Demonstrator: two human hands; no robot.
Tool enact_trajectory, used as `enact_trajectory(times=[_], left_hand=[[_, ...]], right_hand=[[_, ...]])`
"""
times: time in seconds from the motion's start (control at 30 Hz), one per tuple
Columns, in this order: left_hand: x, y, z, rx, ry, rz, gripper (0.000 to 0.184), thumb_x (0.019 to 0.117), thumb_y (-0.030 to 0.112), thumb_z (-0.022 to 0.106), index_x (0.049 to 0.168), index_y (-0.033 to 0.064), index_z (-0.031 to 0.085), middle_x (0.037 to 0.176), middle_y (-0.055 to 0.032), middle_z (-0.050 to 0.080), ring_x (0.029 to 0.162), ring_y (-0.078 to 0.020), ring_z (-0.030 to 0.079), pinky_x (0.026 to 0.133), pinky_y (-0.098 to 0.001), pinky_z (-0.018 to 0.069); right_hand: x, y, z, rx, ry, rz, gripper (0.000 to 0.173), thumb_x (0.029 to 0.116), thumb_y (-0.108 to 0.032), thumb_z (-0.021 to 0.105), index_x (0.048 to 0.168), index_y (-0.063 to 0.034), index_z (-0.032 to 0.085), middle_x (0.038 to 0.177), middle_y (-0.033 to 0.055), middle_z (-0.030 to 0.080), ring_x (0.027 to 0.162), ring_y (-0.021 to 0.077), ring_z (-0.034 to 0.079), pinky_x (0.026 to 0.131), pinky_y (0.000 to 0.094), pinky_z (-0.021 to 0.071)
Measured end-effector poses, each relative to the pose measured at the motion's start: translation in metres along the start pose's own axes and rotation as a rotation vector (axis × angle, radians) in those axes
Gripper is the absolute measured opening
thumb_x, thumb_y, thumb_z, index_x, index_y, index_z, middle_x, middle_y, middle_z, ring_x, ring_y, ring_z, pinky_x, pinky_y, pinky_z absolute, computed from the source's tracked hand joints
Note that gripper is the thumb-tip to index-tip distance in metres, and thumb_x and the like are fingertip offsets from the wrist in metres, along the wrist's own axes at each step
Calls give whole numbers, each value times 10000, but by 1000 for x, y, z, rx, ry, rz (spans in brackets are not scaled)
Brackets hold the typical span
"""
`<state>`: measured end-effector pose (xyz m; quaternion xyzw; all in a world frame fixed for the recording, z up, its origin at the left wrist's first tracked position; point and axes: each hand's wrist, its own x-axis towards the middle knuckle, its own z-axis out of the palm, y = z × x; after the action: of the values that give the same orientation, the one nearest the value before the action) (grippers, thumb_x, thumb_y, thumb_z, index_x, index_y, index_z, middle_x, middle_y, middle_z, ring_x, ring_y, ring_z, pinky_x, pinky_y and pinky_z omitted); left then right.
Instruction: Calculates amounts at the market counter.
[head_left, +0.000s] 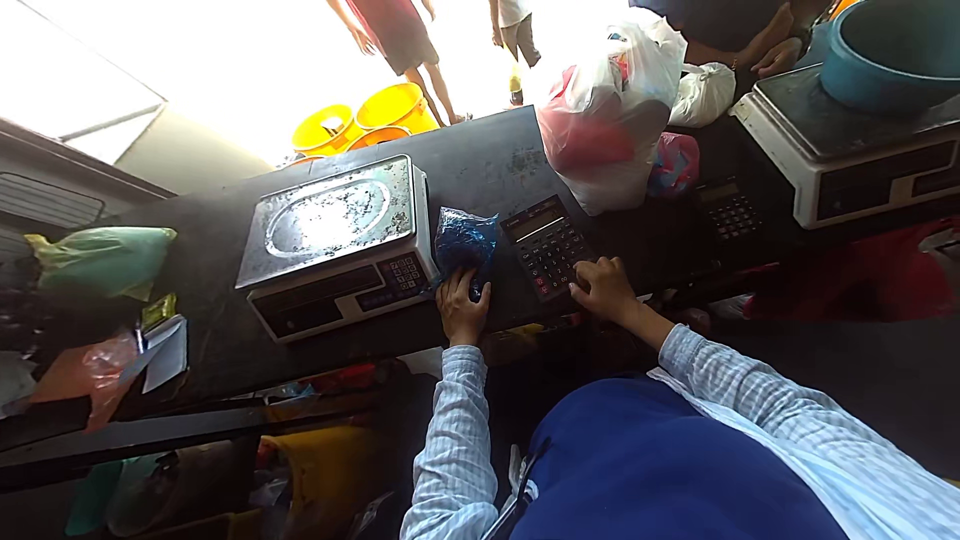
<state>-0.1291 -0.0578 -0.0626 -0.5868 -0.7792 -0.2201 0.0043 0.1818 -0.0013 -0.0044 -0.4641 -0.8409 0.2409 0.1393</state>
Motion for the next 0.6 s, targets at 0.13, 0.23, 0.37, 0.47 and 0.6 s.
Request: enact_trajectory(times=[0.13, 0.23, 0.37, 0.47, 0.6], left_hand=[[1, 1, -1, -2, 26, 26, 503, 964, 471, 561, 1311, 132, 695, 1436, -125, 609, 1355, -332, 545, 1195, -516, 305], [1, 3, -1, -3, 35, 31, 502, 964, 467, 562, 1311, 130, 694, 1439, -128, 606, 1355, -329, 547, 1195, -520, 304], [1, 2, 1, 8, 68, 54, 507, 959, 470, 555, 1295, 121, 704, 1420, -142, 618, 1334, -355, 561, 1176, -531, 325], [0, 3, 0, 5, 97, 83, 510, 958, 457, 564, 1268, 80, 712, 1393, -167, 632, 1311, -379, 576, 1157, -564, 346], [-1, 9, -3, -4, 133, 117, 510, 948, 445, 574, 1229, 48, 729, 1353, -199, 650, 1272, -417, 597, 1120, -605, 369]], right_hand=[[6, 15, -17, 137, 278, -3, 385, 1001, -331, 527, 964, -8, 733, 912, 140, 728, 949, 343, 662, 973, 548, 434], [11, 61, -18, 116, 528, 90, 385, 998, -333, 548, 1082, 6, 711, 1133, 183, 713, 1087, 392, 640, 1009, 601, 433], [9, 103, 5, 67, 687, 154, 465, 994, -362, 530, 1231, 16, 661, 1477, 282, 510, 1317, 478, 525, 1089, 654, 365], [9, 95, 7, 61, 629, 195, 448, 994, -378, 552, 1258, -36, 667, 1497, 250, 506, 1353, 436, 509, 1126, 613, 354], [11, 91, 1, 104, 587, 294, 456, 976, -359, 577, 1311, -57, 640, 1544, 227, 468, 1399, 411, 471, 1148, 590, 332]])
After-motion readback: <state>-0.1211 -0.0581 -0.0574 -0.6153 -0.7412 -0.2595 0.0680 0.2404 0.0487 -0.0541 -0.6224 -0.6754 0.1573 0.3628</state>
